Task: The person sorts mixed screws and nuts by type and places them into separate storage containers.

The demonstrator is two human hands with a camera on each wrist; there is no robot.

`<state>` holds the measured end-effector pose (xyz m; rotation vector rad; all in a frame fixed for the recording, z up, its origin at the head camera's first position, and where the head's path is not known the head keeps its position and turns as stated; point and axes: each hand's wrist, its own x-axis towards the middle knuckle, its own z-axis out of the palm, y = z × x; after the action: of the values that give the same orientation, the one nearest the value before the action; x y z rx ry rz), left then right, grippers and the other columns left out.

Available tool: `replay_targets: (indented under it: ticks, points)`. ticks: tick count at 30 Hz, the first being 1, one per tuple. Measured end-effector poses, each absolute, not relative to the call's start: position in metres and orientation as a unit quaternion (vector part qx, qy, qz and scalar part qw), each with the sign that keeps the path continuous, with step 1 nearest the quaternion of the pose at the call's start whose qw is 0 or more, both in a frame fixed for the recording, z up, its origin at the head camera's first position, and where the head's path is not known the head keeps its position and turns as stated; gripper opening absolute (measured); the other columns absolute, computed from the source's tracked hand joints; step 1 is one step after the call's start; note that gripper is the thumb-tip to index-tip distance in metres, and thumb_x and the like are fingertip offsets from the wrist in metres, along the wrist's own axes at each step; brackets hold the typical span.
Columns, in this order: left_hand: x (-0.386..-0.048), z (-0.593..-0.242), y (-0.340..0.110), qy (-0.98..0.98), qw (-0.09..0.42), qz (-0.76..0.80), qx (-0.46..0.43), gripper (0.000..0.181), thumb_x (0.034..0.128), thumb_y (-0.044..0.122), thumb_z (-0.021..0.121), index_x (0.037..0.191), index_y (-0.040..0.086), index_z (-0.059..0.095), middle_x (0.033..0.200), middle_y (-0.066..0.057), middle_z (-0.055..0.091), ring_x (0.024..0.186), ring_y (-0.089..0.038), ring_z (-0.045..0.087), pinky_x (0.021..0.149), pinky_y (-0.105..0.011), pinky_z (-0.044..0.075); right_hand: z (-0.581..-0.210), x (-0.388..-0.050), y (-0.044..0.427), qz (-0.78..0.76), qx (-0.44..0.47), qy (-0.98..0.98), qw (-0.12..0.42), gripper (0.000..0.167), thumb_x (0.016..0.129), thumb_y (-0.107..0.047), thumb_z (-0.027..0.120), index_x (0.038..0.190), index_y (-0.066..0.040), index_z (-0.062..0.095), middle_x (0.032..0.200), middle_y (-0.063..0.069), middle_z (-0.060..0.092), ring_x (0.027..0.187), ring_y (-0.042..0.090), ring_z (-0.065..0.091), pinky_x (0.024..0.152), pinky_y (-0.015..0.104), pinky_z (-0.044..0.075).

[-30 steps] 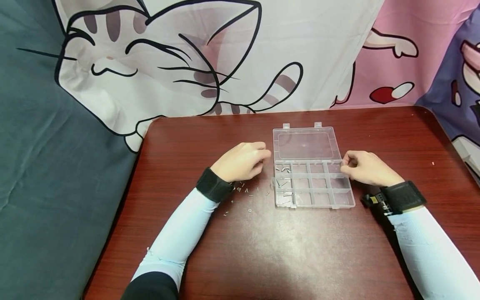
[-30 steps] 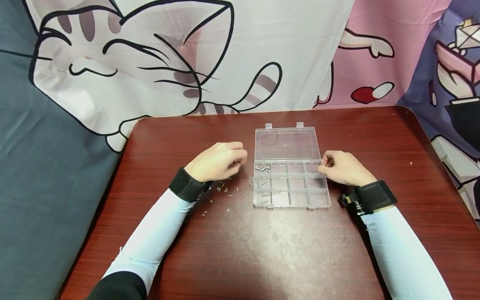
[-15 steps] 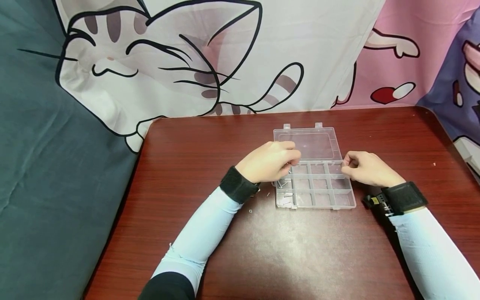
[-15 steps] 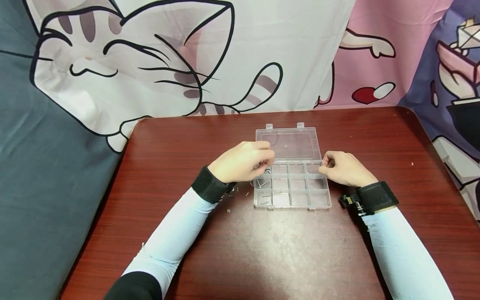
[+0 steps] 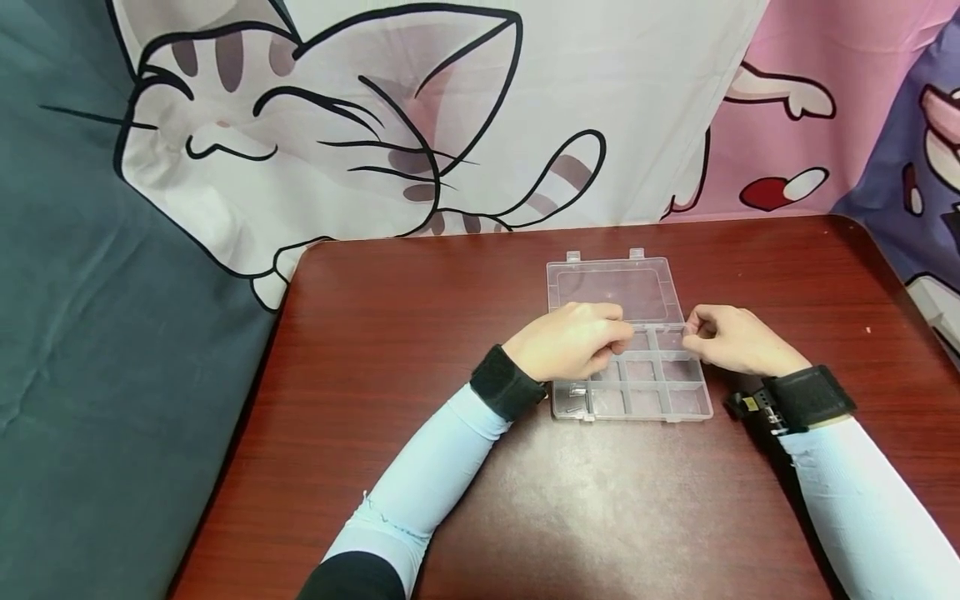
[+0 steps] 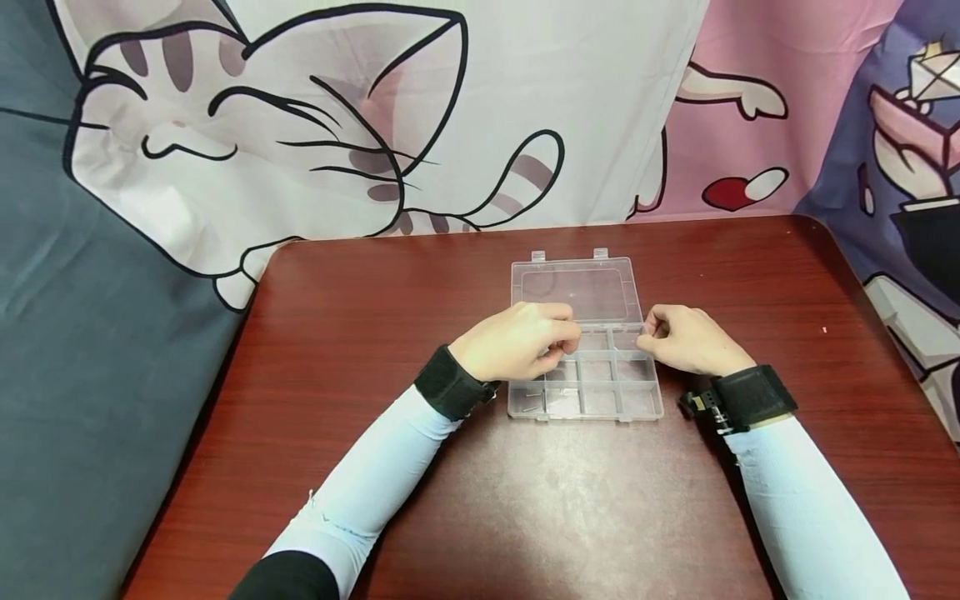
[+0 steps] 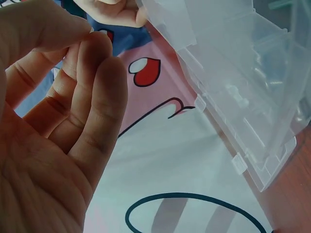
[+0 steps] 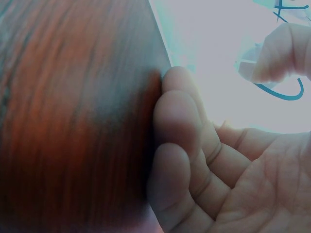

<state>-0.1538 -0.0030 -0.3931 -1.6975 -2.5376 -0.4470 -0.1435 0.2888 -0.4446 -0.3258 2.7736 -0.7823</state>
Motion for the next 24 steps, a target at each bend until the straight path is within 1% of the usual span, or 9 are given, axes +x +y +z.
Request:
replay_targets:
  ticks: [6,11,21,24]
  points:
    - [-0.1544,-0.3921,-0.0053,-0.822,0.038,-0.15,-0.548,0.017,0.0892,0.0,0.052,0.083,0.014,0.06,0.081,0.004,0.045,0.072,-0.009,0.047,0.066,-0.021,0.039,-0.445,-0.1437,0.2889,-0.267,-0.108,0.949,0.126,0.007,0.089,-0.018,0.064,0.09,-0.012,0.061,0.072,-0.001,0.062,0.066,0.012,0.055,0.06,0.027,0.039]
    - [-0.1539,-0.389,-0.0055,-0.82,0.037,-0.155,-0.55,0.018,0.0895,-0.001,0.051,0.082,0.013,0.06,0.081,0.004,0.043,0.071,-0.01,0.047,0.065,-0.022,0.039,-0.445,-0.1436,0.2901,-0.266,-0.105,0.95,0.128,0.006,0.089,-0.018,0.064,0.091,-0.012,0.062,0.073,0.0,0.062,0.065,0.012,0.055,0.06,0.027,0.039]
    - [-0.1535,-0.3892,-0.0054,-0.822,0.037,-0.15,-0.548,0.018,0.0904,0.0,0.052,0.084,0.013,0.061,0.082,0.003,0.046,0.072,-0.009,0.047,0.066,-0.021,0.04,-0.4437,-0.1435,0.2894,-0.267,-0.105,0.949,0.13,0.006,0.089,-0.017,0.063,0.091,-0.012,0.061,0.072,0.0,0.062,0.066,0.013,0.056,0.06,0.028,0.039]
    - [-0.1535,-0.3898,-0.0049,-0.823,0.032,-0.147,-0.548,0.016,0.0902,0.001,0.053,0.086,0.013,0.063,0.083,0.002,0.05,0.072,-0.009,0.05,0.067,-0.021,0.042,-0.4432,-0.1433,0.2893,-0.267,-0.104,0.949,0.131,0.006,0.089,-0.017,0.063,0.091,-0.012,0.062,0.072,0.0,0.062,0.066,0.013,0.056,0.06,0.028,0.039]
